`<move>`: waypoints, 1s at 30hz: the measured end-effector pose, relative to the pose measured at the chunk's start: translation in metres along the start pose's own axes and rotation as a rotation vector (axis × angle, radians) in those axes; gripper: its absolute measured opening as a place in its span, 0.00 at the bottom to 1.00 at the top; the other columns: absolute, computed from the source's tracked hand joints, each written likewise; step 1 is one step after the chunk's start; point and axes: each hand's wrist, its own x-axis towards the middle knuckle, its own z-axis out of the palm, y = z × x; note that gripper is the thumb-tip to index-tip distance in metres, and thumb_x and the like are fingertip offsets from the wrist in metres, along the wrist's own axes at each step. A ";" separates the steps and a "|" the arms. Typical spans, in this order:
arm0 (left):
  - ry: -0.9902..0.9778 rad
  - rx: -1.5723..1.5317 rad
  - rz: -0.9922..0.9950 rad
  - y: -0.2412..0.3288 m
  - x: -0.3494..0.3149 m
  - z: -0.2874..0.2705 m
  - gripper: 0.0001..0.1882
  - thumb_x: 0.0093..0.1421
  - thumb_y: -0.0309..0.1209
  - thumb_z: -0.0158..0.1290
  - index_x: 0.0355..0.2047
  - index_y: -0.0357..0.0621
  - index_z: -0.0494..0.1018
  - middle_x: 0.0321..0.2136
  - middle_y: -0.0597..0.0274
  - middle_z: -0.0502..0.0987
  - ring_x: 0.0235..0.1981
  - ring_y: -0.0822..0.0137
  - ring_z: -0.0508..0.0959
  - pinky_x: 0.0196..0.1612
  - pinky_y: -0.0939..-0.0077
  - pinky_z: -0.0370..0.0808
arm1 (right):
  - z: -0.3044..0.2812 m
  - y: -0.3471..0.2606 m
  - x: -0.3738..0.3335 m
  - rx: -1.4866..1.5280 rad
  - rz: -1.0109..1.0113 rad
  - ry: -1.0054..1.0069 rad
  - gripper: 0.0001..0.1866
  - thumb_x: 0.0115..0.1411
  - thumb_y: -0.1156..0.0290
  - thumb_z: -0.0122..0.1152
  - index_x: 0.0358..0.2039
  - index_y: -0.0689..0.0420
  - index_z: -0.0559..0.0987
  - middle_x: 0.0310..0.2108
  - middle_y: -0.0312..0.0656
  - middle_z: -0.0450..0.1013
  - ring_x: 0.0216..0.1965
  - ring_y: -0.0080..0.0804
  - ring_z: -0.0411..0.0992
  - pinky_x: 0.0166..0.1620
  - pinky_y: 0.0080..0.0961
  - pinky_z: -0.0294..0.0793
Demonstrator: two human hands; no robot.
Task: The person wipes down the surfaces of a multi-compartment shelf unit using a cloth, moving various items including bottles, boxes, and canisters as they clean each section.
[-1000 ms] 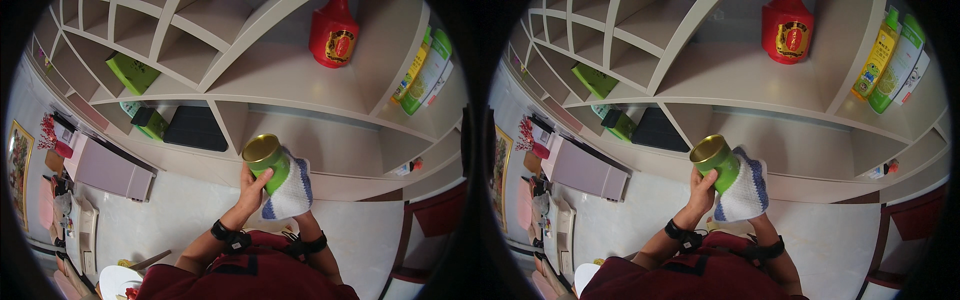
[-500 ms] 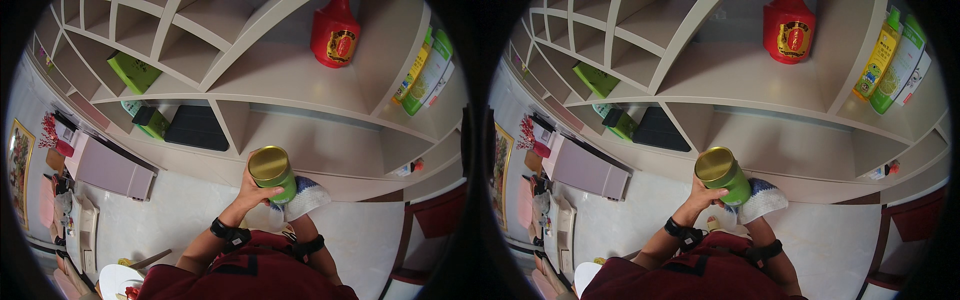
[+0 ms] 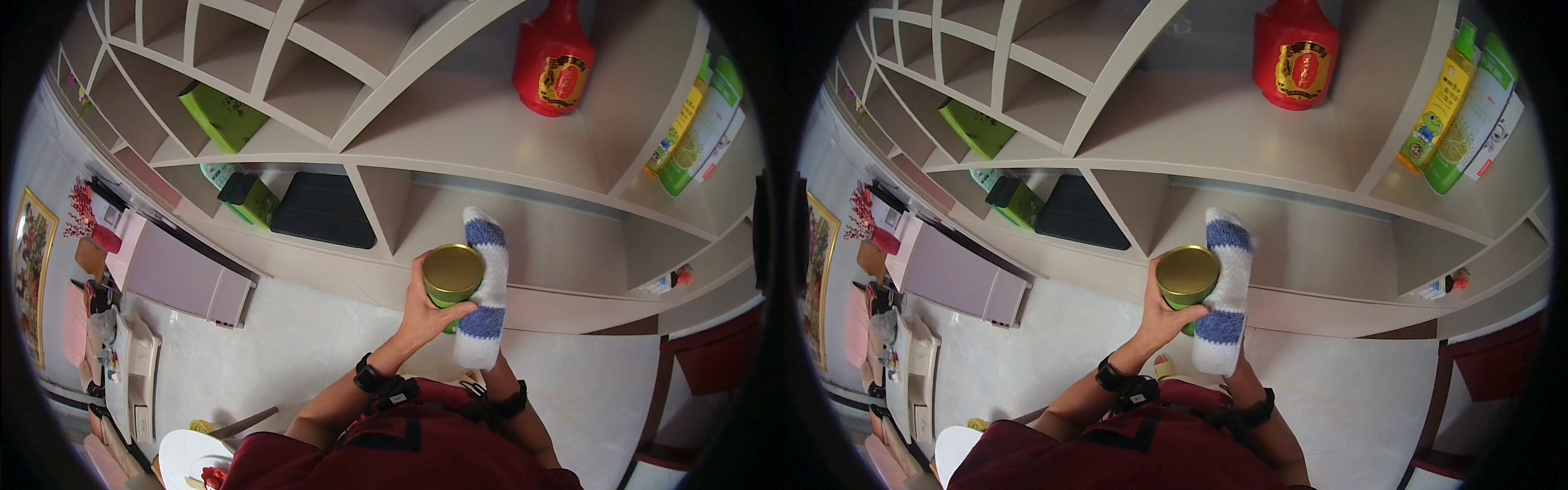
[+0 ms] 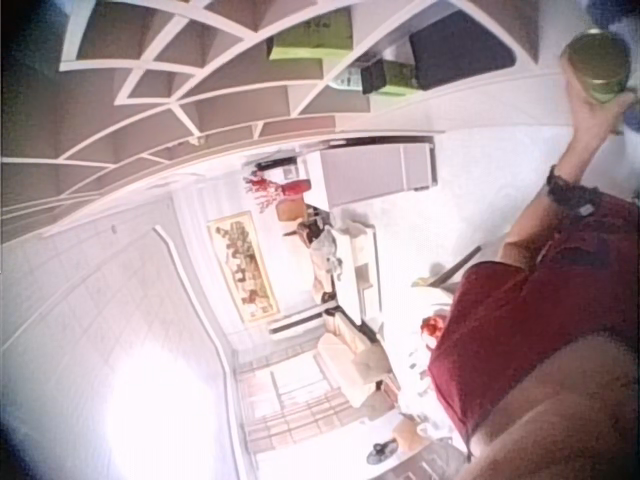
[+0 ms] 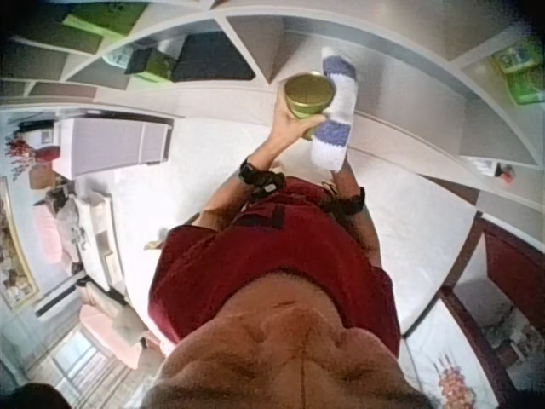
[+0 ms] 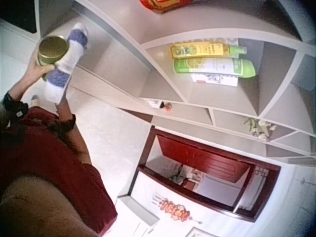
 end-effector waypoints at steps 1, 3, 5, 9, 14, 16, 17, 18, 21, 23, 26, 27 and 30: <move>-0.055 -0.058 -0.034 -0.003 0.001 0.001 0.43 0.39 0.36 0.67 0.50 0.38 0.53 0.43 0.54 0.69 0.46 0.66 0.69 0.49 0.73 0.65 | -0.014 -0.024 0.020 0.132 0.054 0.021 0.15 0.50 0.68 0.50 0.38 0.60 0.70 0.33 0.49 0.68 0.35 0.48 0.66 0.40 0.40 0.63; -0.104 -0.015 -0.008 0.005 0.004 0.004 0.40 0.41 0.35 0.66 0.49 0.38 0.54 0.43 0.55 0.69 0.46 0.67 0.69 0.49 0.73 0.65 | -0.029 -0.009 0.013 -0.064 0.066 -0.024 0.19 0.50 0.68 0.49 0.43 0.60 0.68 0.35 0.50 0.69 0.38 0.48 0.66 0.41 0.39 0.63; -0.200 -0.041 -0.024 0.000 0.009 0.005 0.38 0.42 0.33 0.65 0.49 0.38 0.55 0.43 0.56 0.69 0.46 0.67 0.69 0.49 0.73 0.65 | -0.037 -0.020 0.039 0.125 0.130 0.018 0.18 0.52 0.68 0.48 0.43 0.60 0.68 0.36 0.51 0.69 0.39 0.48 0.67 0.41 0.37 0.65; -0.049 -0.097 -0.041 0.004 0.026 0.012 0.35 0.43 0.30 0.64 0.47 0.38 0.55 0.41 0.55 0.69 0.44 0.67 0.70 0.47 0.74 0.67 | -0.029 -0.019 0.056 0.379 0.330 0.019 0.13 0.56 0.69 0.42 0.40 0.60 0.69 0.32 0.53 0.71 0.32 0.50 0.70 0.36 0.36 0.69; 0.062 -0.150 -0.028 -0.005 0.054 0.010 0.32 0.45 0.27 0.61 0.46 0.40 0.55 0.41 0.56 0.68 0.43 0.67 0.71 0.46 0.74 0.69 | -0.019 -0.005 0.046 -0.033 0.354 -0.086 0.14 0.50 0.69 0.50 0.39 0.59 0.71 0.30 0.53 0.72 0.33 0.51 0.71 0.35 0.39 0.69; 0.124 -0.107 0.012 -0.014 0.068 0.013 0.34 0.43 0.29 0.63 0.46 0.39 0.54 0.41 0.55 0.68 0.43 0.66 0.70 0.46 0.73 0.69 | -0.008 0.049 0.022 -0.532 0.286 -0.499 0.18 0.41 0.68 0.59 0.36 0.57 0.73 0.25 0.49 0.73 0.26 0.47 0.72 0.32 0.39 0.70; 0.186 -0.063 0.048 -0.019 0.077 0.012 0.36 0.42 0.31 0.65 0.45 0.38 0.53 0.40 0.54 0.68 0.43 0.66 0.70 0.45 0.73 0.68 | -0.005 0.063 0.010 -0.529 0.280 -0.501 0.18 0.41 0.68 0.59 0.36 0.57 0.73 0.25 0.49 0.73 0.26 0.47 0.72 0.32 0.39 0.70; 0.205 -0.007 0.083 -0.028 0.087 0.010 0.39 0.40 0.33 0.66 0.46 0.37 0.52 0.40 0.52 0.67 0.42 0.64 0.70 0.45 0.73 0.68 | -0.006 0.073 0.000 -0.449 0.269 -0.467 0.18 0.40 0.66 0.60 0.34 0.57 0.74 0.24 0.48 0.73 0.25 0.46 0.72 0.30 0.37 0.71; 0.327 0.154 0.122 -0.049 0.105 0.010 0.40 0.39 0.33 0.66 0.46 0.36 0.51 0.39 0.51 0.68 0.42 0.63 0.70 0.45 0.72 0.68 | -0.009 0.076 -0.007 -0.284 0.237 -0.404 0.16 0.38 0.63 0.63 0.30 0.55 0.76 0.20 0.47 0.73 0.23 0.42 0.73 0.27 0.33 0.71; 0.338 0.174 0.107 -0.062 0.115 0.009 0.42 0.39 0.33 0.66 0.46 0.34 0.50 0.40 0.49 0.66 0.43 0.60 0.69 0.46 0.70 0.67 | -0.018 0.060 -0.003 -0.144 0.329 -0.389 0.13 0.42 0.63 0.59 0.29 0.56 0.76 0.19 0.44 0.72 0.21 0.38 0.73 0.26 0.31 0.71; 0.412 0.281 0.056 -0.084 0.127 0.010 0.45 0.39 0.33 0.67 0.49 0.29 0.48 0.45 0.43 0.59 0.48 0.55 0.64 0.50 0.67 0.62 | -0.022 0.049 -0.002 0.097 0.493 -0.336 0.11 0.47 0.63 0.54 0.28 0.57 0.76 0.19 0.41 0.72 0.21 0.33 0.73 0.26 0.28 0.71; 0.418 0.280 0.057 -0.092 0.130 0.009 0.45 0.39 0.33 0.67 0.49 0.29 0.48 0.45 0.43 0.59 0.48 0.55 0.64 0.50 0.67 0.62 | -0.022 0.052 -0.005 0.142 0.509 -0.330 0.11 0.48 0.63 0.54 0.28 0.57 0.76 0.19 0.41 0.72 0.22 0.33 0.72 0.27 0.28 0.71; 0.471 0.371 0.074 -0.113 0.135 0.013 0.47 0.39 0.34 0.67 0.50 0.28 0.47 0.47 0.41 0.58 0.49 0.51 0.62 0.52 0.65 0.60 | -0.025 0.060 -0.019 0.222 0.529 -0.323 0.10 0.51 0.64 0.52 0.29 0.57 0.75 0.22 0.41 0.72 0.25 0.32 0.72 0.29 0.28 0.70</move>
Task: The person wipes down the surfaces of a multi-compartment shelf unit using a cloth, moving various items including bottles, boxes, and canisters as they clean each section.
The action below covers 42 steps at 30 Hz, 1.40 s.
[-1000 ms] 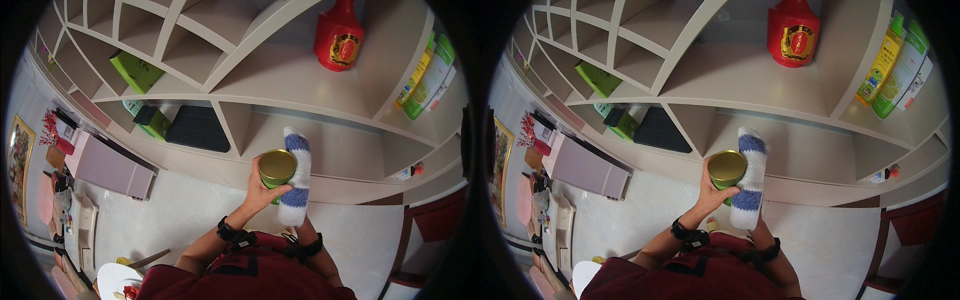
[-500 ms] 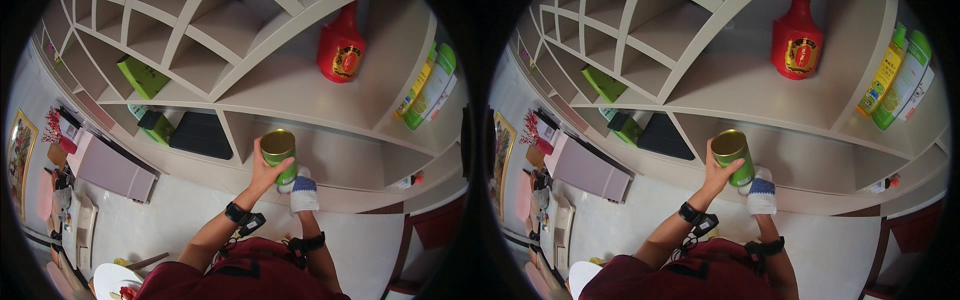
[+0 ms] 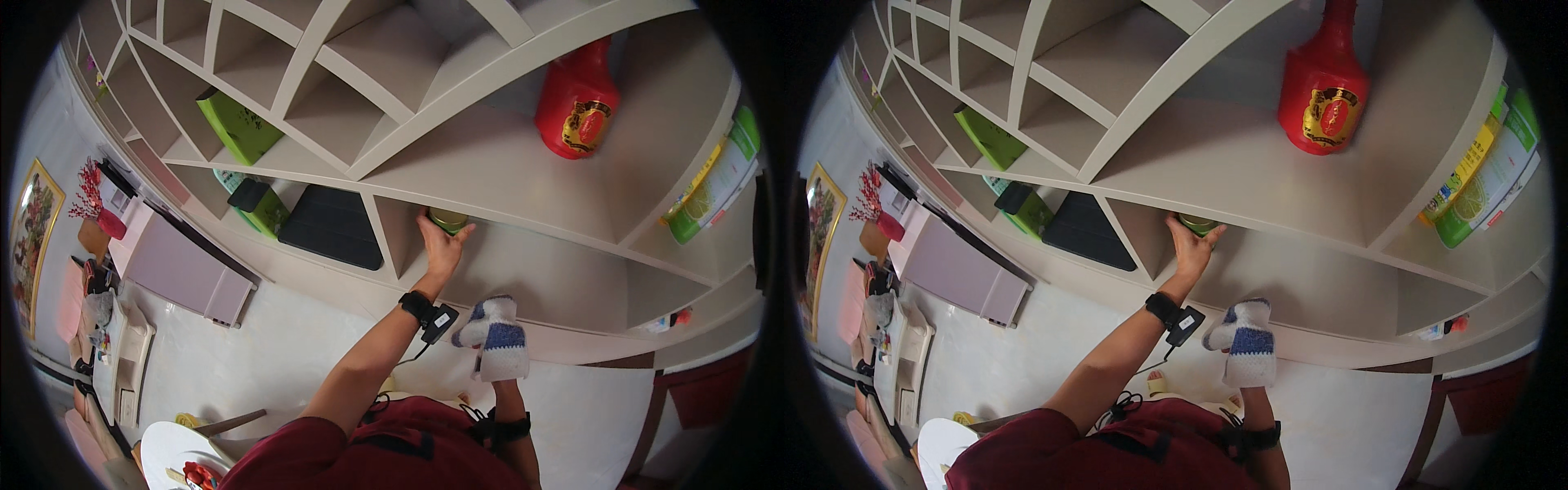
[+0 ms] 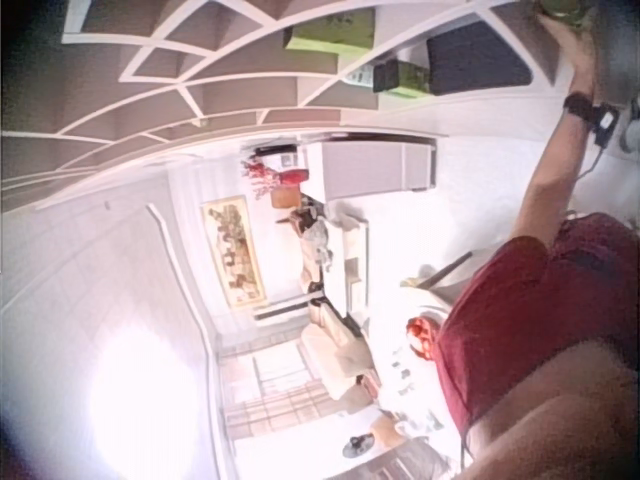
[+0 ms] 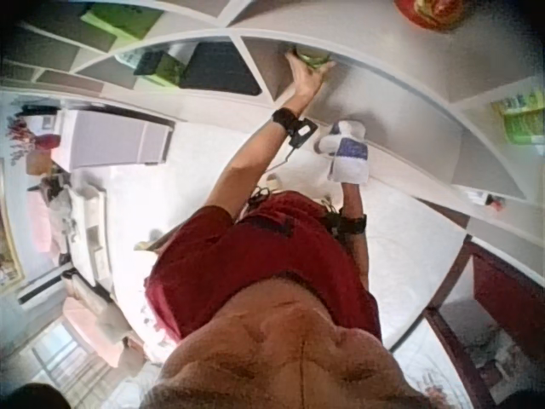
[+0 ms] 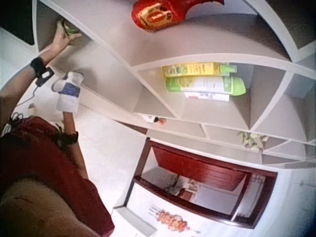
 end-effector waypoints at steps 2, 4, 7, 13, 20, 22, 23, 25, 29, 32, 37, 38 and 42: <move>0.058 0.081 0.026 -0.014 0.001 0.005 0.48 0.39 0.34 0.66 0.52 0.29 0.46 0.49 0.40 0.57 0.50 0.48 0.61 0.53 0.63 0.59 | 0.001 0.007 -0.003 0.025 0.003 -0.013 0.10 0.53 0.64 0.51 0.29 0.57 0.74 0.24 0.41 0.72 0.26 0.31 0.71 0.31 0.27 0.70; 0.071 0.076 0.017 -0.026 0.000 0.005 0.49 0.38 0.33 0.66 0.53 0.29 0.45 0.49 0.40 0.57 0.50 0.47 0.60 0.53 0.62 0.59 | 0.001 0.013 -0.004 0.034 0.012 -0.036 0.10 0.55 0.64 0.50 0.30 0.57 0.73 0.26 0.41 0.72 0.28 0.31 0.71 0.32 0.27 0.69; 0.063 0.127 0.001 -0.038 -0.001 0.002 0.51 0.38 0.32 0.66 0.54 0.30 0.44 0.50 0.39 0.56 0.51 0.46 0.60 0.54 0.62 0.58 | 0.000 0.015 -0.006 -0.071 -0.035 -0.096 0.10 0.57 0.65 0.48 0.31 0.57 0.72 0.29 0.41 0.72 0.31 0.30 0.70 0.35 0.26 0.69; -0.076 0.131 -0.019 -0.048 -0.013 -0.010 0.44 0.38 0.30 0.65 0.51 0.31 0.51 0.47 0.45 0.63 0.49 0.51 0.65 0.51 0.64 0.63 | 0.014 0.092 -0.006 0.373 -0.003 -0.059 0.11 0.60 0.63 0.46 0.35 0.57 0.71 0.31 0.41 0.71 0.32 0.30 0.69 0.36 0.24 0.69; 0.035 0.331 -0.136 -0.047 -0.015 0.001 0.46 0.38 0.39 0.64 0.53 0.35 0.53 0.39 0.41 0.71 0.42 0.44 0.71 0.43 0.59 0.69 | 0.000 0.041 -0.002 0.152 0.012 -0.026 0.11 0.59 0.63 0.47 0.36 0.57 0.71 0.31 0.40 0.70 0.31 0.30 0.69 0.36 0.24 0.69; 0.099 0.335 -0.165 -0.051 -0.013 0.011 0.46 0.38 0.39 0.64 0.54 0.36 0.52 0.38 0.41 0.71 0.41 0.44 0.71 0.42 0.58 0.69 | -0.002 0.038 0.000 0.134 0.018 -0.003 0.11 0.59 0.63 0.47 0.36 0.57 0.71 0.30 0.40 0.70 0.31 0.30 0.69 0.35 0.24 0.69; 0.165 0.347 -0.189 -0.053 -0.011 0.014 0.47 0.39 0.40 0.64 0.54 0.36 0.51 0.37 0.40 0.71 0.40 0.44 0.71 0.42 0.58 0.69 | -0.002 0.037 0.000 0.128 0.017 0.006 0.11 0.58 0.63 0.47 0.36 0.57 0.71 0.30 0.40 0.70 0.31 0.30 0.69 0.35 0.24 0.69; 0.192 0.359 -0.260 -0.061 -0.005 0.021 0.48 0.38 0.39 0.64 0.54 0.36 0.49 0.38 0.40 0.71 0.40 0.44 0.71 0.41 0.58 0.69 | -0.004 0.036 0.001 0.120 0.022 0.028 0.11 0.58 0.63 0.47 0.36 0.56 0.71 0.30 0.40 0.70 0.31 0.29 0.69 0.35 0.24 0.69; 0.130 0.325 -0.395 -0.094 0.002 0.029 0.48 0.39 0.37 0.63 0.54 0.37 0.46 0.42 0.38 0.68 0.41 0.43 0.70 0.42 0.58 0.69 | -0.008 0.034 0.003 0.108 0.017 0.050 0.11 0.58 0.64 0.48 0.37 0.56 0.71 0.30 0.39 0.70 0.31 0.29 0.68 0.35 0.24 0.69; 0.007 0.226 -0.479 -0.095 -0.002 0.034 0.46 0.40 0.36 0.61 0.55 0.36 0.46 0.44 0.38 0.66 0.44 0.42 0.68 0.44 0.57 0.68 | -0.012 0.035 0.003 0.097 0.027 0.065 0.11 0.57 0.64 0.48 0.37 0.56 0.71 0.30 0.39 0.70 0.30 0.29 0.68 0.34 0.24 0.69; 0.025 0.291 -0.321 -0.113 -0.008 0.028 0.45 0.41 0.36 0.61 0.55 0.34 0.49 0.46 0.38 0.64 0.48 0.44 0.64 0.49 0.58 0.64 | -0.015 0.032 0.004 0.083 0.019 0.071 0.12 0.57 0.64 0.48 0.38 0.56 0.71 0.30 0.39 0.70 0.30 0.28 0.68 0.34 0.23 0.68; -0.022 0.304 -0.395 -0.116 -0.007 0.028 0.45 0.40 0.37 0.62 0.55 0.34 0.50 0.47 0.38 0.62 0.49 0.44 0.64 0.50 0.59 0.63 | -0.015 0.032 0.003 0.083 0.018 0.072 0.12 0.57 0.64 0.49 0.38 0.56 0.71 0.30 0.39 0.70 0.30 0.28 0.68 0.34 0.23 0.68; 0.059 0.328 -0.349 -0.128 -0.009 0.031 0.45 0.39 0.38 0.63 0.54 0.34 0.52 0.49 0.40 0.61 0.50 0.45 0.62 0.52 0.59 0.60 | -0.014 0.029 0.002 0.082 0.010 0.066 0.12 0.56 0.65 0.49 0.38 0.56 0.71 0.30 0.38 0.69 0.29 0.28 0.68 0.33 0.23 0.68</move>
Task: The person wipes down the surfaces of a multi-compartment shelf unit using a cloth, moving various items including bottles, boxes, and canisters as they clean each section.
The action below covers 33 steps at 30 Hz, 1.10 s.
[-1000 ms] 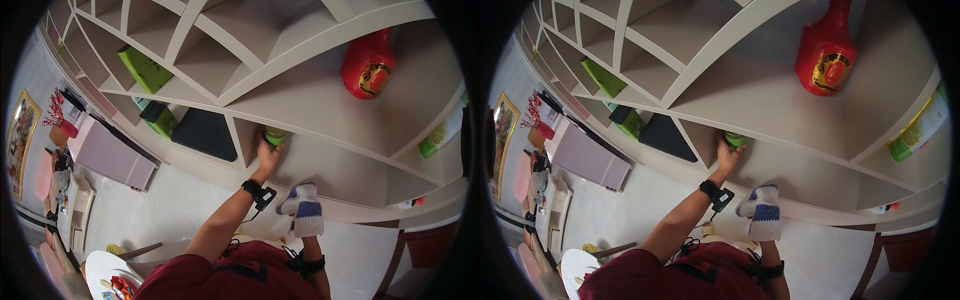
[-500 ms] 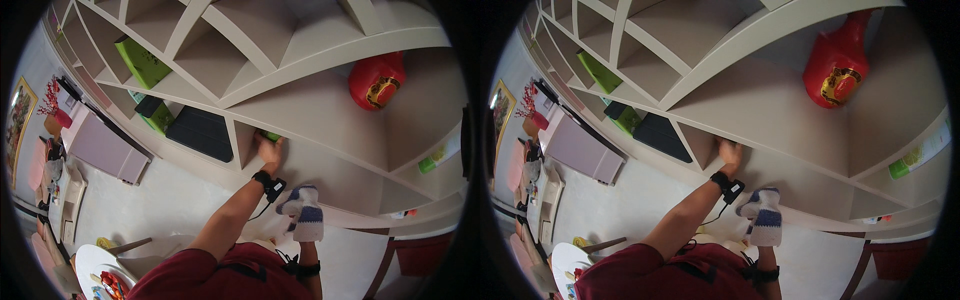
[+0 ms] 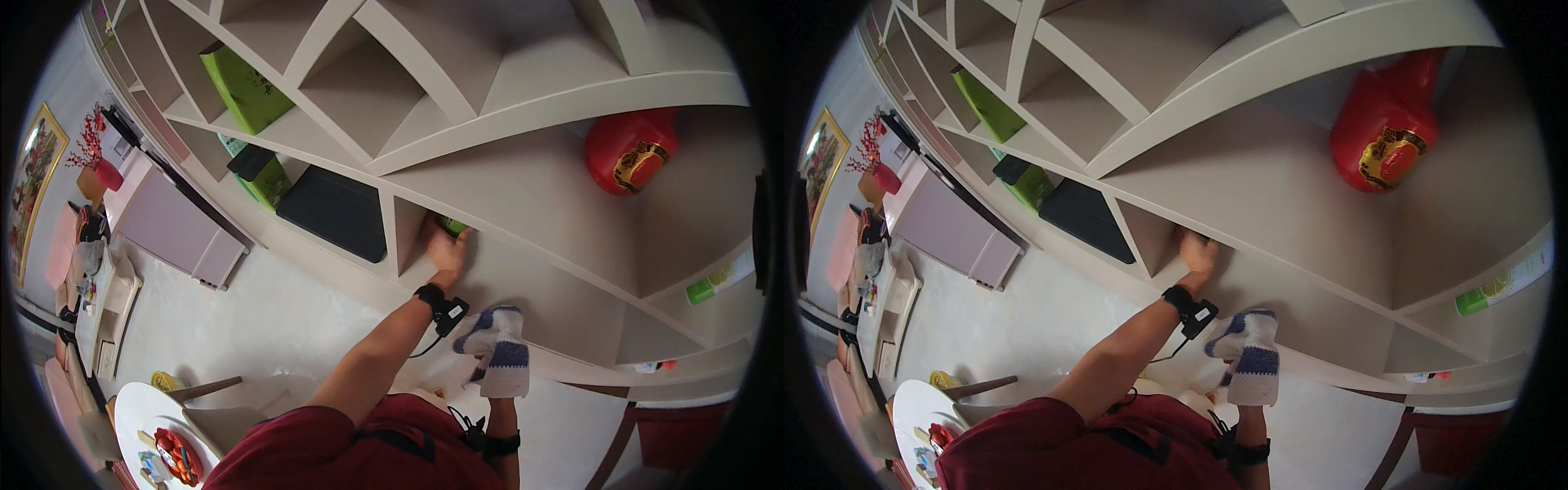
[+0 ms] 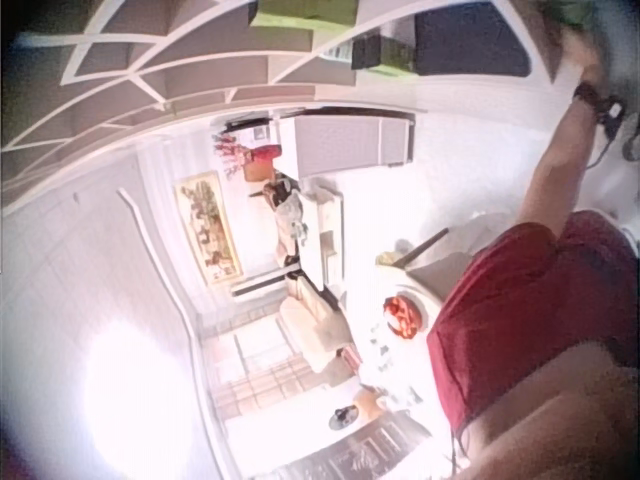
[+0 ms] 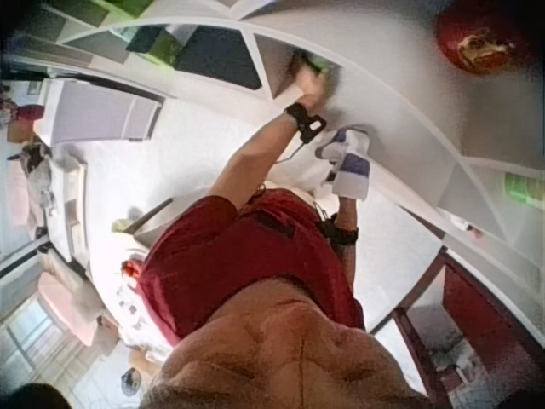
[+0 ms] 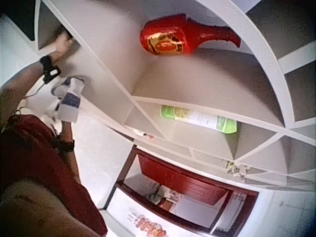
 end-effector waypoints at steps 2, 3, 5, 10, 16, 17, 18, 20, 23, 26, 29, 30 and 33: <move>0.098 0.012 -0.016 0.016 -0.007 0.004 0.46 0.37 0.38 0.63 0.53 0.33 0.52 0.48 0.40 0.60 0.50 0.44 0.61 0.53 0.58 0.59 | 0.000 0.003 0.002 -0.009 0.004 0.008 0.12 0.56 0.65 0.49 0.39 0.56 0.71 0.30 0.38 0.69 0.29 0.28 0.67 0.33 0.23 0.68; 0.104 0.013 -0.024 0.024 -0.011 0.002 0.46 0.37 0.38 0.63 0.53 0.33 0.52 0.48 0.40 0.60 0.50 0.44 0.61 0.53 0.58 0.59 | 0.000 0.004 0.002 -0.011 0.005 0.008 0.12 0.56 0.65 0.49 0.39 0.55 0.71 0.30 0.38 0.69 0.29 0.28 0.67 0.33 0.23 0.68; 0.246 0.055 0.003 0.043 -0.014 -0.005 0.45 0.38 0.38 0.63 0.52 0.32 0.52 0.48 0.39 0.60 0.50 0.43 0.59 0.54 0.57 0.57 | -0.002 0.003 0.002 -0.010 -0.011 0.019 0.12 0.56 0.65 0.49 0.39 0.55 0.71 0.30 0.38 0.69 0.29 0.28 0.67 0.33 0.23 0.68; 0.239 0.071 0.042 0.046 -0.014 -0.006 0.40 0.41 0.35 0.60 0.50 0.30 0.53 0.46 0.36 0.61 0.48 0.42 0.62 0.51 0.57 0.60 | -0.003 -0.003 0.007 -0.019 -0.051 0.073 0.13 0.55 0.65 0.50 0.40 0.55 0.71 0.30 0.37 0.69 0.29 0.27 0.67 0.32 0.23 0.68; 0.272 0.081 -0.017 0.055 -0.017 -0.014 0.42 0.37 0.37 0.64 0.49 0.32 0.53 0.43 0.39 0.64 0.45 0.42 0.65 0.48 0.57 0.63 | 0.003 -0.013 0.006 -0.036 -0.103 0.078 0.14 0.54 0.66 0.50 0.40 0.55 0.71 0.30 0.37 0.69 0.28 0.27 0.67 0.32 0.23 0.68; 0.280 0.078 -0.018 0.055 -0.018 -0.016 0.42 0.37 0.37 0.64 0.49 0.32 0.53 0.43 0.39 0.64 0.45 0.42 0.65 0.48 0.57 0.63 | 0.005 -0.015 0.005 -0.040 -0.112 0.076 0.14 0.54 0.66 0.50 0.41 0.55 0.71 0.30 0.37 0.69 0.28 0.27 0.67 0.32 0.23 0.68; 0.256 0.088 0.003 0.056 -0.019 -0.018 0.44 0.37 0.38 0.64 0.49 0.32 0.53 0.43 0.39 0.64 0.45 0.43 0.65 0.48 0.58 0.63 | 0.005 -0.017 0.006 -0.042 -0.121 0.073 0.14 0.54 0.66 0.51 0.41 0.55 0.71 0.30 0.37 0.69 0.28 0.27 0.67 0.31 0.23 0.68; 0.234 0.098 0.025 0.058 -0.022 -0.025 0.45 0.36 0.39 0.64 0.50 0.31 0.53 0.44 0.39 0.64 0.46 0.43 0.65 0.49 0.59 0.63 | 0.007 -0.022 0.004 -0.051 -0.138 0.070 0.14 0.54 0.66 0.51 0.41 0.55 0.71 0.30 0.37 0.68 0.28 0.27 0.66 0.31 0.23 0.68; 0.195 -0.008 0.092 0.058 -0.033 -0.042 0.46 0.37 0.40 0.64 0.51 0.31 0.53 0.45 0.40 0.63 0.47 0.44 0.65 0.51 0.61 0.63 | 0.010 -0.031 0.005 -0.068 -0.167 0.073 0.14 0.53 0.66 0.51 0.41 0.54 0.70 0.30 0.36 0.68 0.28 0.26 0.66 0.31 0.23 0.68; -0.286 -0.017 0.154 0.051 -0.052 -0.093 0.43 0.39 0.41 0.63 0.50 0.31 0.56 0.46 0.43 0.65 0.48 0.49 0.66 0.51 0.63 0.63 | 0.016 -0.043 0.007 -0.095 -0.213 0.071 0.15 0.53 0.66 0.51 0.42 0.54 0.70 0.30 0.36 0.68 0.27 0.26 0.66 0.31 0.23 0.68; -0.930 -0.190 0.272 0.048 -0.056 -0.184 0.32 0.47 0.37 0.60 0.47 0.31 0.62 0.44 0.49 0.68 0.47 0.60 0.68 0.50 0.67 0.65 | 0.024 -0.065 0.011 -0.181 -0.328 0.042 0.15 0.53 0.66 0.51 0.42 0.54 0.70 0.30 0.36 0.68 0.27 0.26 0.66 0.30 0.22 0.67; -1.113 -0.268 0.257 0.054 -0.054 -0.217 0.26 0.49 0.34 0.59 0.45 0.32 0.65 0.42 0.52 0.70 0.45 0.63 0.70 0.49 0.71 0.67 | 0.027 -0.075 0.014 -0.256 -0.415 0.013 0.16 0.53 0.67 0.52 0.42 0.54 0.70 0.30 0.36 0.68 0.27 0.26 0.66 0.30 0.22 0.67; -1.211 -0.491 0.032 0.052 -0.025 -0.291 0.13 0.52 0.27 0.56 0.38 0.36 0.71 0.34 0.61 0.74 0.37 0.71 0.74 0.42 0.80 0.70 | 0.034 -0.101 0.025 -0.483 -0.674 -0.074 0.16 0.52 0.67 0.52 0.43 0.54 0.70 0.30 0.35 0.68 0.27 0.26 0.66 0.30 0.22 0.67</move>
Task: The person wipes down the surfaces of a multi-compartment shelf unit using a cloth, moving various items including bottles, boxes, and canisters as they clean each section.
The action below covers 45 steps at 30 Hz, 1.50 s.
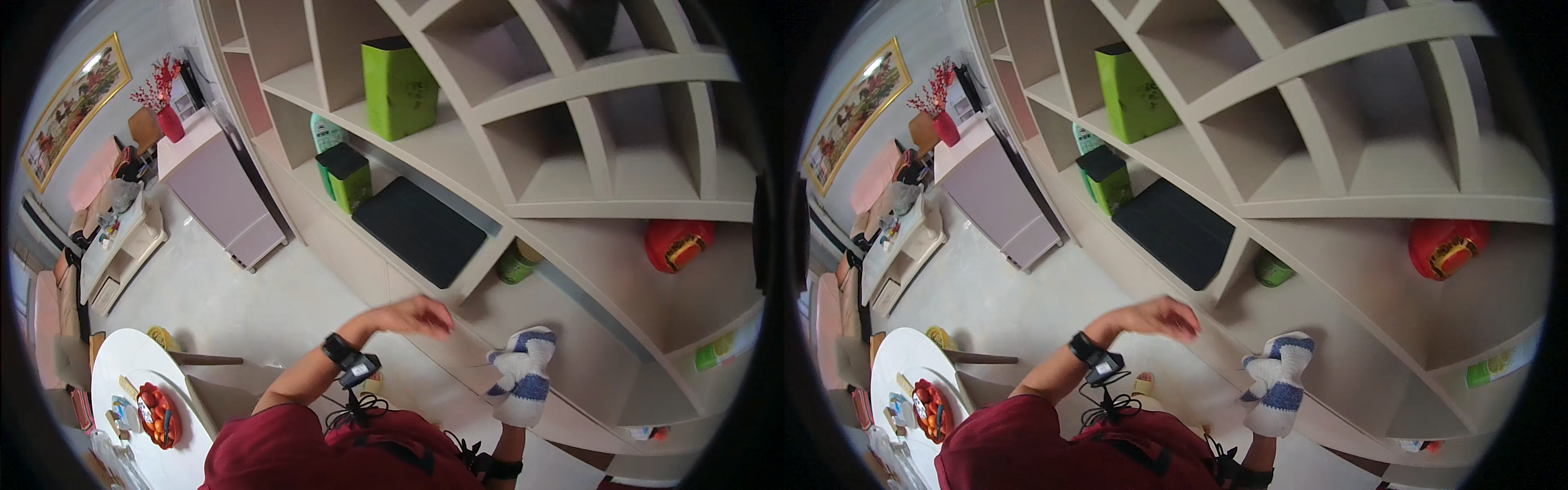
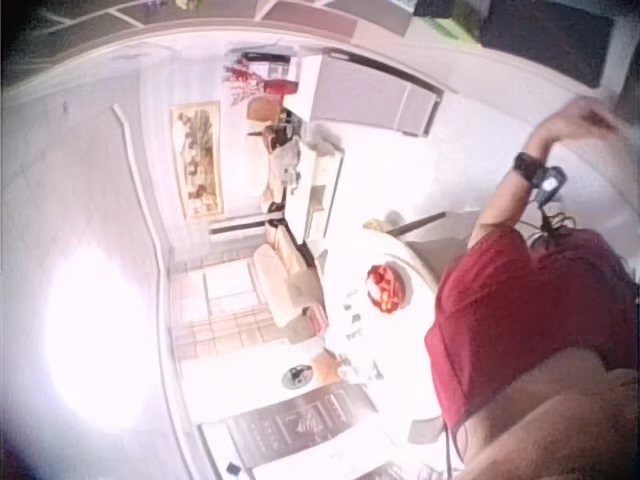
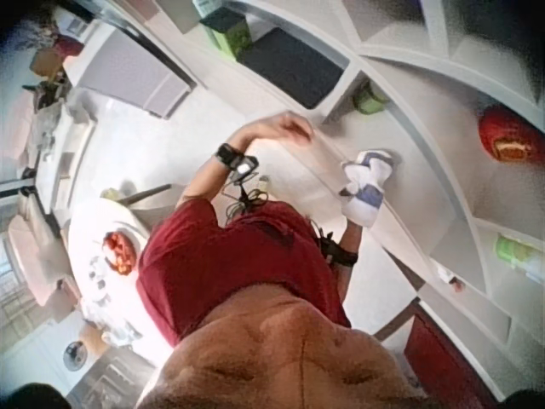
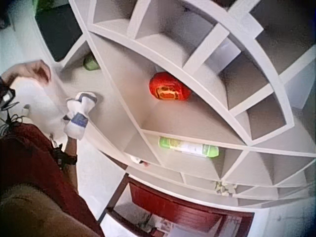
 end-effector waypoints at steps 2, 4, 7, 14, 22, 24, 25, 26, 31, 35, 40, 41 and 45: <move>0.343 -0.101 0.124 -0.005 -0.028 -0.053 0.09 0.50 0.25 0.57 0.32 0.38 0.72 0.29 0.65 0.75 0.32 0.73 0.74 0.35 0.82 0.71 | 0.016 0.000 0.000 0.080 0.137 -0.034 0.16 0.52 0.67 0.52 0.43 0.54 0.70 0.30 0.34 0.67 0.25 0.23 0.65 0.28 0.21 0.67; 0.923 0.018 0.131 -0.009 -0.043 -0.105 0.10 0.48 0.25 0.59 0.30 0.39 0.71 0.25 0.67 0.74 0.29 0.73 0.74 0.32 0.82 0.71 | 0.035 0.007 -0.004 0.231 0.296 0.045 0.16 0.52 0.68 0.53 0.43 0.53 0.70 0.28 0.32 0.65 0.23 0.19 0.62 0.24 0.18 0.64; 1.411 0.347 0.197 -0.021 -0.053 -0.166 0.16 0.45 0.30 0.62 0.31 0.36 0.70 0.28 0.61 0.74 0.26 0.69 0.74 0.30 0.80 0.71 | 0.031 -0.051 0.025 0.430 0.366 0.130 0.14 0.53 0.67 0.53 0.41 0.52 0.71 0.26 0.30 0.64 0.20 0.16 0.59 0.22 0.16 0.62; 1.644 0.809 0.162 -0.015 -0.034 -0.228 0.38 0.35 0.41 0.66 0.43 0.35 0.63 0.39 0.49 0.68 0.43 0.53 0.68 0.46 0.63 0.65 | 0.030 -0.078 0.036 0.936 0.802 0.134 0.12 0.56 0.64 0.50 0.40 0.52 0.72 0.27 0.31 0.65 0.23 0.16 0.61 0.20 0.14 0.59; 1.781 0.872 0.032 -0.023 -0.013 -0.242 0.37 0.33 0.36 0.67 0.42 0.36 0.61 0.38 0.50 0.66 0.42 0.51 0.67 0.44 0.64 0.65 | 0.037 -0.072 0.020 0.380 0.248 0.112 0.18 0.53 0.78 0.49 0.46 0.57 0.69 0.31 0.31 0.66 0.24 0.14 0.62 0.23 0.10 0.62; 1.694 0.822 0.064 -0.019 -0.013 -0.244 0.35 0.34 0.33 0.66 0.40 0.36 0.60 0.36 0.48 0.69 0.39 0.50 0.70 0.41 0.63 0.67 | 0.037 -0.067 0.015 0.331 0.246 0.096 0.17 0.53 0.77 0.49 0.45 0.56 0.70 0.30 0.30 0.66 0.25 0.14 0.62 0.24 0.11 0.61; 1.671 0.762 0.132 -0.018 -0.012 -0.242 0.35 0.35 0.33 0.66 0.40 0.36 0.59 0.36 0.47 0.70 0.39 0.50 0.71 0.41 0.63 0.68 | 0.036 -0.070 0.016 0.497 0.399 0.097 0.17 0.53 0.77 0.49 0.46 0.56 0.70 0.31 0.32 0.67 0.27 0.16 0.64 0.26 0.12 0.63; 1.646 0.702 0.199 -0.018 -0.011 -0.238 0.35 0.36 0.32 0.66 0.40 0.36 0.58 0.36 0.47 0.70 0.38 0.50 0.71 0.41 0.63 0.68 | 0.035 -0.077 0.020 0.666 0.551 0.099 0.17 0.53 0.77 0.49 0.46 0.57 0.70 0.32 0.34 0.68 0.28 0.18 0.66 0.29 0.13 0.65; 1.641 0.740 0.378 0.009 -0.027 -0.210 0.34 0.38 0.32 0.64 0.42 0.37 0.58 0.37 0.48 0.69 0.38 0.53 0.71 0.41 0.65 0.68 | 0.033 -0.072 0.019 0.503 0.442 0.145 0.20 0.53 0.78 0.48 0.49 0.56 0.67 0.32 0.37 0.69 0.24 0.20 0.64 0.27 0.15 0.65; 1.591 0.657 0.613 0.034 -0.056 -0.156 0.35 0.41 0.31 0.63 0.47 0.35 0.58 0.38 0.54 0.68 0.42 0.61 0.68 0.48 0.70 0.63 | 0.021 -0.065 0.019 0.600 0.616 0.081 0.20 0.54 0.78 0.45 0.50 0.57 0.66 0.36 0.39 0.70 0.28 0.24 0.68 0.32 0.17 0.67; 1.033 0.113 0.407 0.043 -0.085 -0.049 0.33 0.42 0.25 0.61 0.49 0.36 0.60 0.43 0.56 0.69 0.45 0.65 0.69 0.49 0.72 0.65 | 0.033 -0.022 0.008 0.140 0.339 0.097 0.21 0.54 0.77 0.45 0.51 0.57 0.66 0.38 0.41 0.70 0.31 0.28 0.68 0.33 0.23 0.68; 0.953 0.044 0.424 0.034 -0.083 -0.032 0.33 0.41 0.24 0.61 0.49 0.36 0.60 0.42 0.56 0.70 0.44 0.65 0.70 0.49 0.72 0.66 | 0.029 -0.031 0.011 -0.037 0.180 0.154 0.21 0.54 0.76 0.46 0.51 0.57 0.65 0.39 0.42 0.70 0.32 0.30 0.68 0.33 0.25 0.68; 0.681 -0.018 0.386 0.029 -0.050 0.036 0.36 0.37 0.22 0.63 0.49 0.36 0.61 0.42 0.56 0.71 0.43 0.66 0.71 0.48 0.72 0.67 | -0.006 -0.049 0.023 0.013 0.171 -0.323 0.22 0.54 0.72 0.47 0.51 0.57 0.66 0.48 0.50 0.64 0.45 0.36 0.65 0.44 0.26 0.65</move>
